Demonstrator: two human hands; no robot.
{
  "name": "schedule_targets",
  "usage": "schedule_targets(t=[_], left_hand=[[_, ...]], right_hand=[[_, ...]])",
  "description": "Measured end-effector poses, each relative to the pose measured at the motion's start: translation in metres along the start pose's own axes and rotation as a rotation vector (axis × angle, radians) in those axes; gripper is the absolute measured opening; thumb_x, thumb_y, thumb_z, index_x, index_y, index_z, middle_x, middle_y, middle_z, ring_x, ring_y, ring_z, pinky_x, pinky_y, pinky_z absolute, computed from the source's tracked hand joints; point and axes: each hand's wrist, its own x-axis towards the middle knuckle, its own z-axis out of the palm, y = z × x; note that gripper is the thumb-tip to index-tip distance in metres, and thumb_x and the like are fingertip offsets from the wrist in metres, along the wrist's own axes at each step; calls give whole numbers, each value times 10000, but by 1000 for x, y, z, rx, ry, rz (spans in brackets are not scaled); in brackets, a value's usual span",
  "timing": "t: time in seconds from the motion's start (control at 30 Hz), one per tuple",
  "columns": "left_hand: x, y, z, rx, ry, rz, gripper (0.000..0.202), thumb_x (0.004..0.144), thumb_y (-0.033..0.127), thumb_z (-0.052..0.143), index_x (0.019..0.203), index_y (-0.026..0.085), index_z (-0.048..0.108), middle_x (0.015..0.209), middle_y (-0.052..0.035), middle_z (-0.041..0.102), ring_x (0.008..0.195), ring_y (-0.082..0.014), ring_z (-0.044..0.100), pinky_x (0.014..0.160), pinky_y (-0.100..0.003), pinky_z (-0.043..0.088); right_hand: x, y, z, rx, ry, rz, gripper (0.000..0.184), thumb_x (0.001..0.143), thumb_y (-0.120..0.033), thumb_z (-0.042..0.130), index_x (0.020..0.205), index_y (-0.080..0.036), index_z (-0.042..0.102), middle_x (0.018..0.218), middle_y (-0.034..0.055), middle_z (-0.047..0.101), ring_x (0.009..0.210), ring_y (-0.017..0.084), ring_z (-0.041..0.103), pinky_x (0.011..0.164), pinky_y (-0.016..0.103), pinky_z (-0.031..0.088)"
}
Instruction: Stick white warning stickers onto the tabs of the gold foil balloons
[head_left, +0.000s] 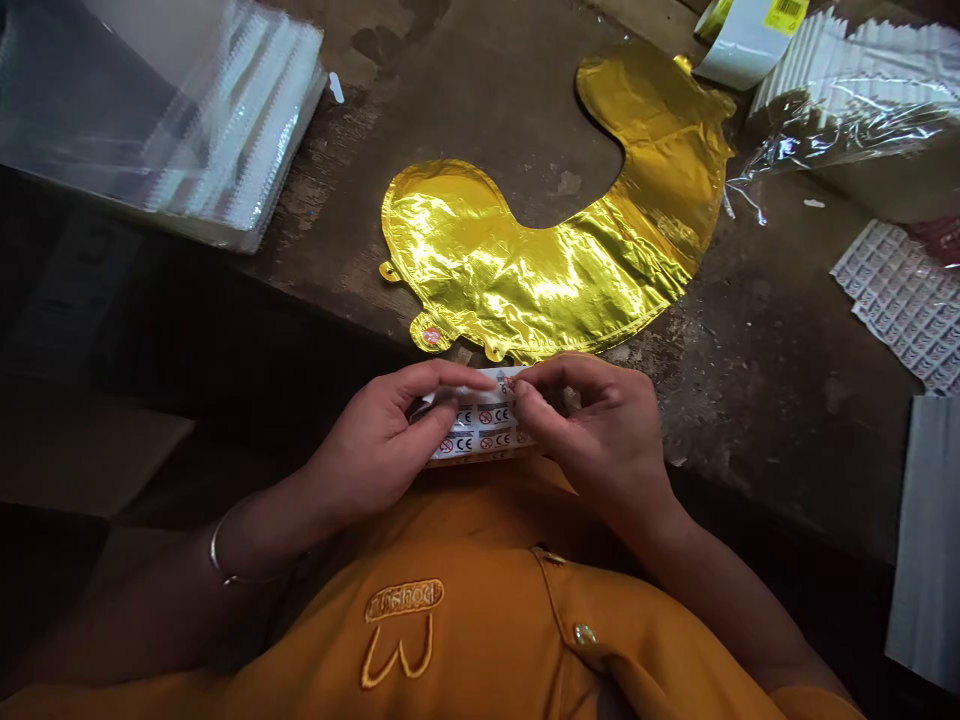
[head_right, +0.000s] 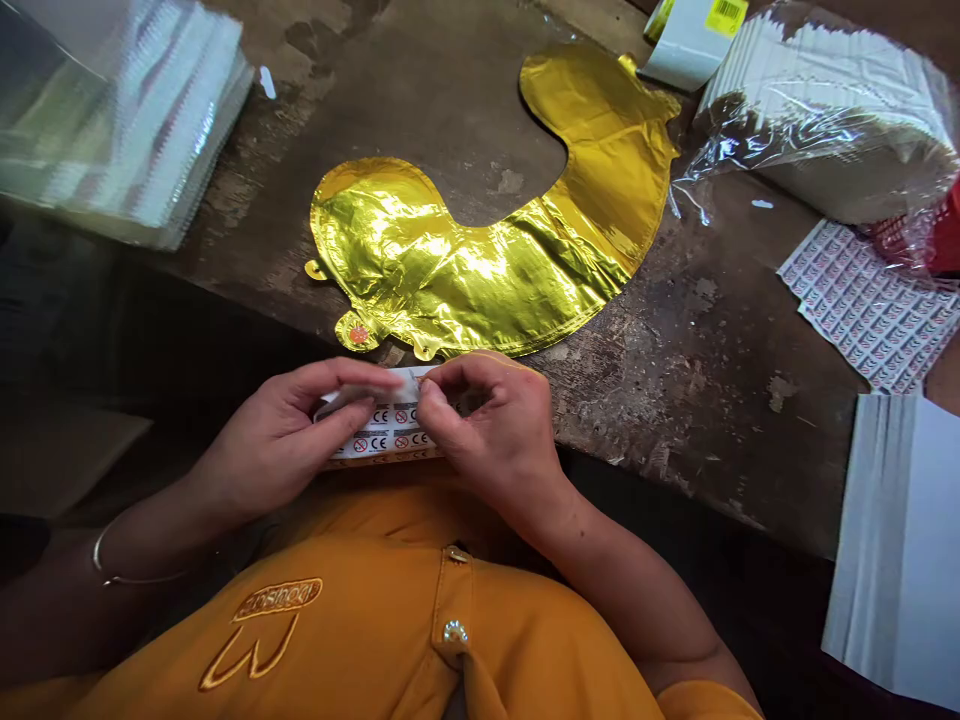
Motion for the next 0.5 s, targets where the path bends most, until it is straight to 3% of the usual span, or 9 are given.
schedule_targets(t=[0.07, 0.13, 0.2, 0.27, 0.37, 0.5], left_hand=[[1, 1, 0, 87, -12, 43, 201, 846, 155, 530, 879, 202, 723, 978, -19, 649, 910, -151, 607, 856, -251, 477], [2, 3, 0, 97, -18, 60, 184, 847, 173, 545, 880, 193, 725, 974, -21, 637, 924, -148, 601, 873, -250, 468], [3, 5, 1, 39, -36, 42, 160, 842, 247, 602, 934, 183, 715, 976, -24, 633, 918, -146, 602, 852, -237, 474], [2, 5, 1, -27, -51, 23, 201, 817, 326, 660, 942, 175, 706, 968, -22, 630, 901, -146, 603, 818, -228, 480], [1, 3, -1, -63, -42, 3, 205, 842, 358, 641, 903, 173, 708, 935, -21, 630, 883, -146, 603, 797, -230, 475], [0, 3, -3, 43, -59, 21, 177, 876, 309, 601, 874, 171, 713, 909, -22, 633, 850, -139, 596, 777, -230, 461]], right_hand=[[-2, 0, 1, -161, 131, -162, 87, 782, -178, 626, 707, -211, 655, 697, 3, 686, 636, 141, 619, 597, 278, 479], [-5, 1, 5, -349, 243, -402, 83, 780, -163, 638, 732, -230, 643, 700, 12, 674, 679, 163, 606, 656, 317, 477], [-10, 2, 8, -460, 243, -623, 56, 789, -174, 647, 786, -230, 641, 692, 16, 667, 695, 177, 585, 679, 342, 461], [-13, 3, 9, -480, 151, -729, 51, 812, -203, 639, 862, -214, 643, 730, 23, 681, 739, 191, 582, 703, 362, 445], [-13, 0, -1, -416, 29, -664, 123, 824, -243, 650, 943, -218, 642, 826, 31, 693, 824, 204, 584, 756, 372, 447], [4, -6, -22, -374, -21, -527, 122, 830, -220, 653, 951, -236, 652, 867, 41, 669, 816, 193, 569, 752, 351, 466]])
